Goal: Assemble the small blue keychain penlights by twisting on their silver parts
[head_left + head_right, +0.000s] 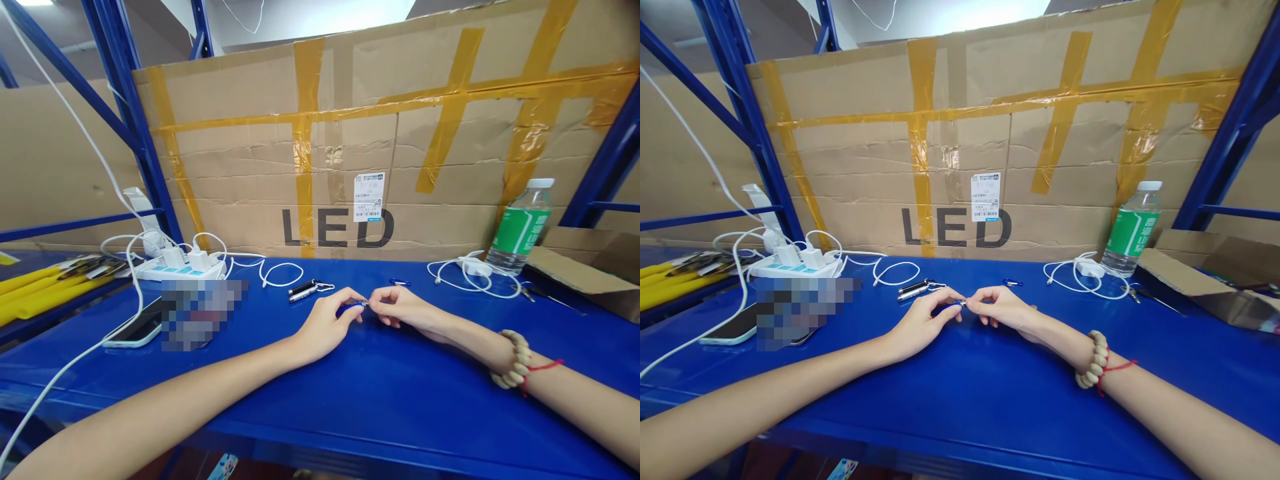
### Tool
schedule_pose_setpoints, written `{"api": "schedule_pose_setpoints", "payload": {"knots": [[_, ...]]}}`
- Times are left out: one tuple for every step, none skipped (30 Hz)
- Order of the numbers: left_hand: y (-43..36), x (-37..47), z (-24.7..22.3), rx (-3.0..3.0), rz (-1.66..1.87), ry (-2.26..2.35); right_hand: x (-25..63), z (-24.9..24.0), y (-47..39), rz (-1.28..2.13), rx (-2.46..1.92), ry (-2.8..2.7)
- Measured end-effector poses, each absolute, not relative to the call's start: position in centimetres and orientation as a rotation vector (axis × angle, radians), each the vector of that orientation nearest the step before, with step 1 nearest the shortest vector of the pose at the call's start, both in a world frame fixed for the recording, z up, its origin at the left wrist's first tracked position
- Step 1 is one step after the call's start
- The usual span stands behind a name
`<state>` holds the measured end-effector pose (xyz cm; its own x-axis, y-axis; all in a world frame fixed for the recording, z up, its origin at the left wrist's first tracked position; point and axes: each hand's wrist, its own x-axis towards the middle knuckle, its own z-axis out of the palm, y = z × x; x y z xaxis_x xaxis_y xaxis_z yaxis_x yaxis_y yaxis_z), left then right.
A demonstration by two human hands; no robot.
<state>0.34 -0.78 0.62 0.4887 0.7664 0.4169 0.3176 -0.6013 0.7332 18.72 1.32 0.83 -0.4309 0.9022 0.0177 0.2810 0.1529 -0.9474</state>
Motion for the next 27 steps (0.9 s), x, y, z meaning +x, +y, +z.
{"api": "schedule_pose_setpoints", "payload": {"knots": [[-0.75, 0.35, 0.56, 2.144, 1.007, 0.889, 18.75, 0.79, 1.33, 1.291, -1.128, -1.818], [-0.74, 0.35, 0.51, 2.136, 1.005, 0.889, 18.79, 0.77, 1.34, 1.294, -1.126, -1.820], [-0.75, 0.36, 0.47, 2.131, 1.007, 0.890, 18.84, 0.75, 1.34, 1.296, -1.124, -1.822], [-0.76, 0.38, 0.46, 2.127, 1.008, 0.887, 18.89, 0.75, 1.34, 1.298, -1.122, -1.824], [-0.79, 0.39, 0.47, 2.121, 1.008, 0.888, 18.93, 0.76, 1.34, 1.299, -1.120, -1.824], [-0.82, 0.41, 0.50, 2.118, 1.006, 0.892, 18.97, 0.77, 1.34, 1.298, -1.117, -1.825], [-0.85, 0.42, 0.55, 2.115, 1.003, 0.900, 18.98, 0.78, 1.34, 1.297, -1.115, -1.825], [-0.87, 0.43, 0.60, 2.110, 0.999, 0.908, 18.98, 0.78, 1.36, 1.296, -1.114, -1.828], [-0.90, 0.44, 0.64, 2.105, 0.994, 0.915, 18.97, 0.77, 1.37, 1.295, -1.113, -1.833], [-0.91, 0.44, 0.68, 2.099, 0.988, 0.921, 18.94, 0.76, 1.39, 1.295, -1.112, -1.840], [-0.93, 0.44, 0.70, 2.093, 0.982, 0.926, 18.91, 0.74, 1.41, 1.293, -1.114, -1.847], [-0.94, 0.44, 0.70, 2.087, 0.976, 0.929, 18.89, 0.73, 1.43, 1.289, -1.116, -1.855], [-0.94, 0.44, 0.70, 2.084, 0.971, 0.934, 18.88, 0.72, 1.45, 1.283, -1.119, -1.862], [-0.94, 0.45, 0.68, 2.082, 0.967, 0.942, 18.88, 0.72, 1.46, 1.276, -1.122, -1.870], [-0.93, 0.46, 0.66, 2.083, 0.966, 0.950, 18.90, 0.73, 1.47, 1.268, -1.125, -1.877], [-0.91, 0.47, 0.64, 2.086, 0.966, 0.957, 18.92, 0.75, 1.47, 1.260, -1.128, -1.884], [-0.88, 0.49, 0.61, 2.091, 0.970, 0.962, 18.95, 0.77, 1.46, 1.253, -1.129, -1.893], [-0.84, 0.50, 0.58, 2.094, 0.976, 0.966, 18.97, 0.79, 1.46, 1.247, -1.130, -1.902], [-0.79, 0.50, 0.54, 2.096, 0.984, 0.969, 18.98, 0.80, 1.44, 1.242, -1.129, -1.913], [-0.72, 0.49, 0.49, 2.097, 0.992, 0.973, 18.99, 0.77, 1.43, 1.236, -1.129, -1.924], [-0.65, 0.48, 0.44, 2.097, 1.002, 0.977, 18.98, 0.72, 1.42, 1.228, -1.128, -1.935], [-0.58, 0.45, 0.38, 2.097, 1.010, 0.979, 18.97, 0.63, 1.41, 1.217, -1.127, -1.945], [-0.51, 0.42, 0.32, 2.097, 1.017, 0.982, 18.95, 0.52, 1.42, 1.201, -1.126, -1.954], [-0.46, 0.38, 0.27, 2.099, 1.024, 0.984, 18.93, 0.39, 1.43, 1.179, -1.124, -1.961], [-0.42, 0.34, 0.22, 2.104, 1.028, 0.985, 18.91, 0.26, 1.44, 1.154, -1.120, -1.969], [-0.40, 0.31, 0.19, 2.110, 1.032, 0.984, 18.89, 0.16, 1.45, 1.128, -1.111, -1.976], [-0.41, 0.28, 0.17, 2.118, 1.034, 0.982, 18.87, 0.09, 1.44, 1.103, -1.100, -1.984]]}}
